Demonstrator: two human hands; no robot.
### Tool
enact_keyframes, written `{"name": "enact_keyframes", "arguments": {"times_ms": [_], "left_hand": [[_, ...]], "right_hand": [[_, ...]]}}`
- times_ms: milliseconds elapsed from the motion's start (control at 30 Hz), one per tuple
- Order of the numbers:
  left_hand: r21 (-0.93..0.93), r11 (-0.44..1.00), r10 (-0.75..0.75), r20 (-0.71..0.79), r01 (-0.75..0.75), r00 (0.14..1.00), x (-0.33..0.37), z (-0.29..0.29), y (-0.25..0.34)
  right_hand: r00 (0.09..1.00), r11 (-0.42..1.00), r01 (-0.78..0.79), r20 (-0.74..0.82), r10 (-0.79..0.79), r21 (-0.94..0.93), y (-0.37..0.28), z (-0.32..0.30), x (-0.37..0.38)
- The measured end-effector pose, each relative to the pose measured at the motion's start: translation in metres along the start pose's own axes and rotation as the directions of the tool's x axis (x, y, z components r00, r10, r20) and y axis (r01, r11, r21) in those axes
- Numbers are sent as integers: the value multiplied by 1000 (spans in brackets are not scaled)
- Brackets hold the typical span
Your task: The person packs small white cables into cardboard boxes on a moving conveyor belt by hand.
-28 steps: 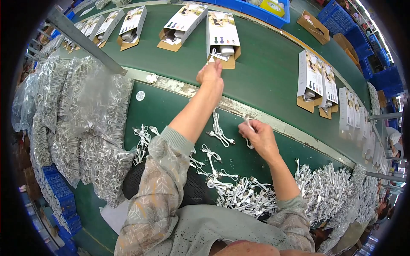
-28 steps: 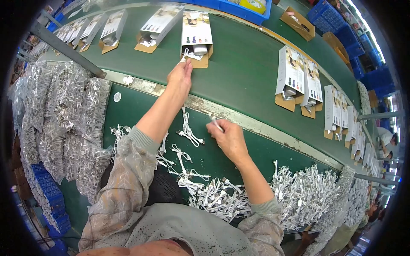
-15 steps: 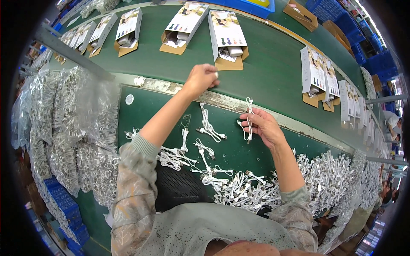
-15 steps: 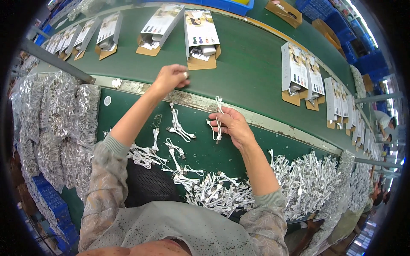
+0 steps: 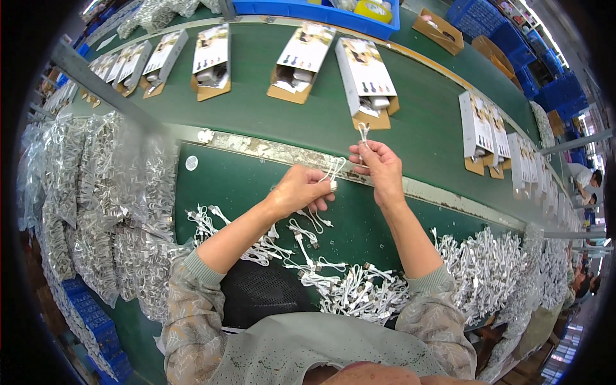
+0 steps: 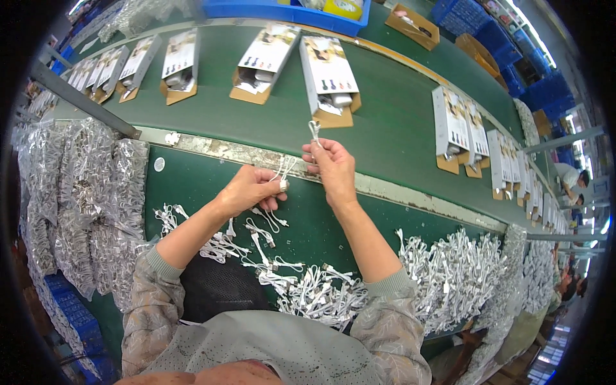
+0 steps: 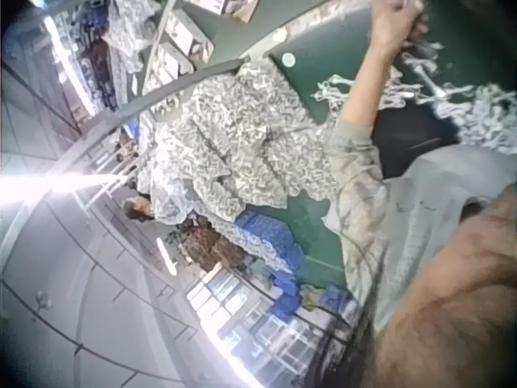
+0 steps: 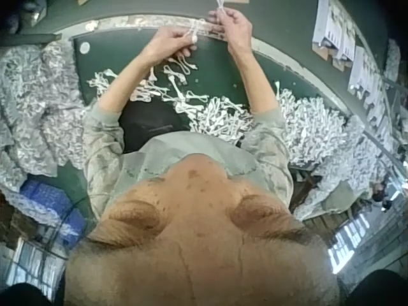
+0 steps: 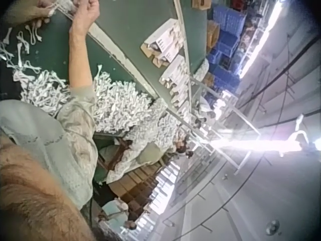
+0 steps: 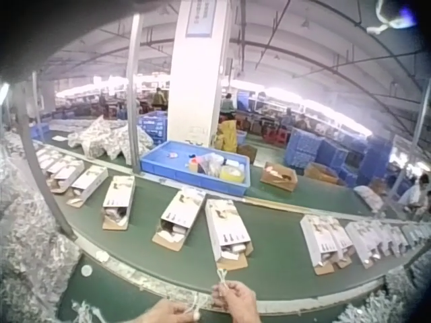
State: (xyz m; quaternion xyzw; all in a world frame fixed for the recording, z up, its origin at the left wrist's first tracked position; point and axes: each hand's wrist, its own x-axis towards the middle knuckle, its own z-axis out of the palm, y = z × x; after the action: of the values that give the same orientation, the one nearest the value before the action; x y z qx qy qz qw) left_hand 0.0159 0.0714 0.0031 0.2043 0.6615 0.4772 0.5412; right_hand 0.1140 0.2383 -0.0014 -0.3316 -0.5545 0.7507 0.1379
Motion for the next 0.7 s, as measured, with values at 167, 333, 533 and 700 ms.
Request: {"name": "enact_keyframes", "arguments": {"times_ms": [167,333,533,700], "left_hand": [[1,993,118,-246,-122,962,-17,-53,0],[12,987,147,-459,-159,876,-11,-100,-6],[25,985,149,-613,-170,776,42,-142,6],[33,992,116,-656,-125,746,105,-160,23]], "right_hand": [[978,941,-195,124,166,278,-8,27,43],[926,784,-375,236,294,494,10,67,118],[939,742,-298,41,343,601,14,63,196],[955,662,-171,-43,295,730,10,59,218]]}}
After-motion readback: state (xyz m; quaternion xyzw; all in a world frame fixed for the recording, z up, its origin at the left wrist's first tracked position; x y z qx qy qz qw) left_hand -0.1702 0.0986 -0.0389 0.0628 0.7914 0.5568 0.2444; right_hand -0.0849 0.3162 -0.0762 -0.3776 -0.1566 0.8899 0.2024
